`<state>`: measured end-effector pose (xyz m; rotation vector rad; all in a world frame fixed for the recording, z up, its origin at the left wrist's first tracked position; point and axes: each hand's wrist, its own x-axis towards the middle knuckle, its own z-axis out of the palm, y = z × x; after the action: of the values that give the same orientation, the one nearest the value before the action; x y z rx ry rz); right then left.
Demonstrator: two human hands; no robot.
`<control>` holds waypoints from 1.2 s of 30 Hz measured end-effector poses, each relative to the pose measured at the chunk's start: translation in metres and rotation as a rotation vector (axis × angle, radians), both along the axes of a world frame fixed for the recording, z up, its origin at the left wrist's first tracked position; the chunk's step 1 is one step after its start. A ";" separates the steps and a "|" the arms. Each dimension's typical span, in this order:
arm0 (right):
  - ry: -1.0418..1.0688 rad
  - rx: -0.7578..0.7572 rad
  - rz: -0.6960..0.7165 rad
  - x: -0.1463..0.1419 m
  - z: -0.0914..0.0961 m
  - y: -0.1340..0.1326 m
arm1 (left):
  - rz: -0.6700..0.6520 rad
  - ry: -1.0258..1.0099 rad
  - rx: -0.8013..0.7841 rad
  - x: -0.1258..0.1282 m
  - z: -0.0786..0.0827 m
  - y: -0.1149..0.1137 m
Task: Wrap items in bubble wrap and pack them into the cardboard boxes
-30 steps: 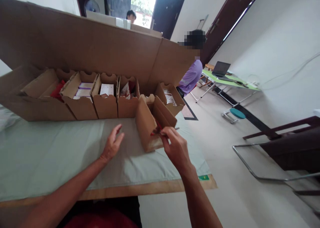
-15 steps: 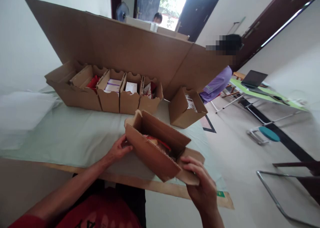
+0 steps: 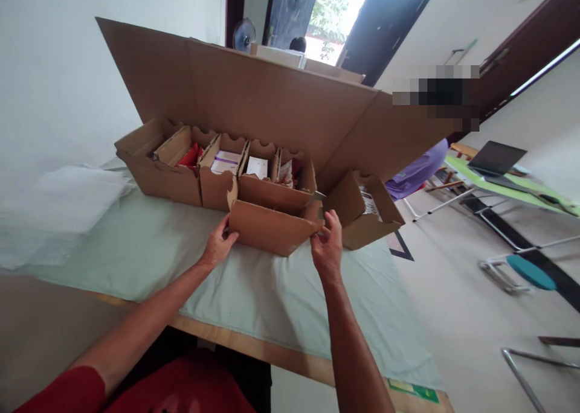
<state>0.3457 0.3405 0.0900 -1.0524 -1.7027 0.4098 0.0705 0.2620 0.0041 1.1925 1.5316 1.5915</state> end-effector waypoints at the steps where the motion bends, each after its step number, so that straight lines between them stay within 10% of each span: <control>1: 0.041 -0.029 -0.029 0.004 -0.003 -0.008 | 0.000 0.018 -0.007 0.000 -0.002 -0.002; 6: 0.136 -0.142 -0.211 0.030 -0.020 -0.066 | 0.098 0.217 -0.021 -0.046 -0.004 -0.049; 13: -0.033 -0.462 -0.252 0.035 -0.070 -0.123 | 0.588 0.713 -0.150 -0.219 0.014 -0.171; 17: -0.174 -0.384 -0.236 0.026 -0.087 -0.128 | 0.656 0.921 -0.391 -0.283 0.027 -0.190; 24: -0.277 -0.358 -0.236 0.029 -0.093 -0.121 | 0.635 1.061 -0.595 -0.298 0.039 -0.163; 31: -0.297 -0.355 -0.223 0.031 -0.095 -0.122 | 0.714 1.034 -0.434 -0.319 0.069 -0.158; 36: -0.254 -0.356 -0.218 0.031 -0.097 -0.120 | 0.597 1.103 -0.120 -0.276 0.092 -0.153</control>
<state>0.3771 0.2201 -0.0070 -1.5907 -1.7489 0.4630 -0.2052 0.1094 0.0962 1.7831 2.8329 1.1075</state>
